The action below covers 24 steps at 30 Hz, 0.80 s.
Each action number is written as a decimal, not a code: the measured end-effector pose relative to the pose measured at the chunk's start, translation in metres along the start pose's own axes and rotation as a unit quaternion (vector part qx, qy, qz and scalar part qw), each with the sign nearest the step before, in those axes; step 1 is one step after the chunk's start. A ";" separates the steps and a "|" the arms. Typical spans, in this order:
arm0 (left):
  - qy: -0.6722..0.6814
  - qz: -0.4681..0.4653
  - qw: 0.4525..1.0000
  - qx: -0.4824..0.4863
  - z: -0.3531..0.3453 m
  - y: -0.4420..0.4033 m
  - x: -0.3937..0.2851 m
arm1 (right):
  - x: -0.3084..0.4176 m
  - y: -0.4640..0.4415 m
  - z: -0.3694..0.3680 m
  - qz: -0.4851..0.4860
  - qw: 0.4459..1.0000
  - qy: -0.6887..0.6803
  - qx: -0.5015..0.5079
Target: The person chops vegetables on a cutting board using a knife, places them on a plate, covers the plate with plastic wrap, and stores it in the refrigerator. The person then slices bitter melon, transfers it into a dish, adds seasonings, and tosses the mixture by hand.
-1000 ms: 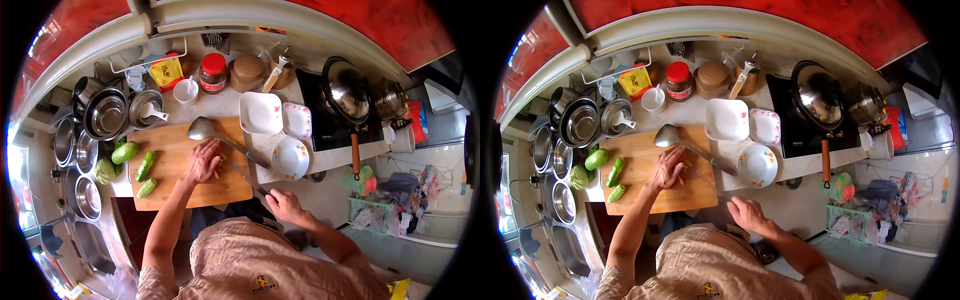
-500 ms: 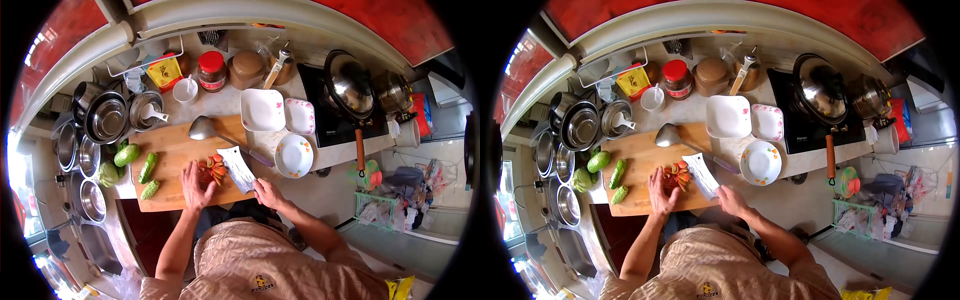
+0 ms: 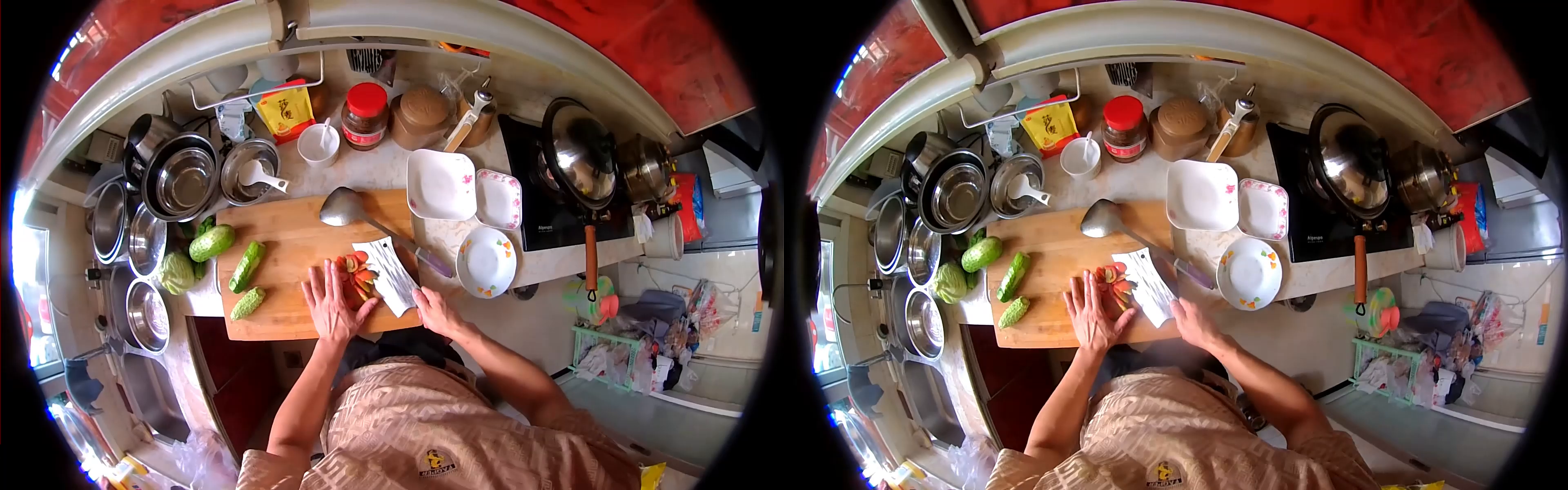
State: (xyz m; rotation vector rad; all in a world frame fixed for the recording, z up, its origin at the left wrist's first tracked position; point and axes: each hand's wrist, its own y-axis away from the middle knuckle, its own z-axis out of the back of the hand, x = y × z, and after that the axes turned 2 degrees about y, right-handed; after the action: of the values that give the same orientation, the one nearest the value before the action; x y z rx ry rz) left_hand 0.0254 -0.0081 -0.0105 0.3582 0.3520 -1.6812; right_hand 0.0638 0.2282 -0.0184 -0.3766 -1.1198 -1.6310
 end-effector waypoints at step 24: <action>0.288 -0.183 0.928 -0.149 -0.026 -0.064 -0.100 | 0.013 0.047 -0.004 0.084 0.980 -0.074 -0.164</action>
State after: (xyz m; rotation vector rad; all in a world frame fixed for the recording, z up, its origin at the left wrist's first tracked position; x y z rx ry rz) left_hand -0.0241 0.1014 0.0102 0.5830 1.1567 -1.8217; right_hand 0.1011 0.2180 0.0113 -0.7972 -0.8965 -1.6565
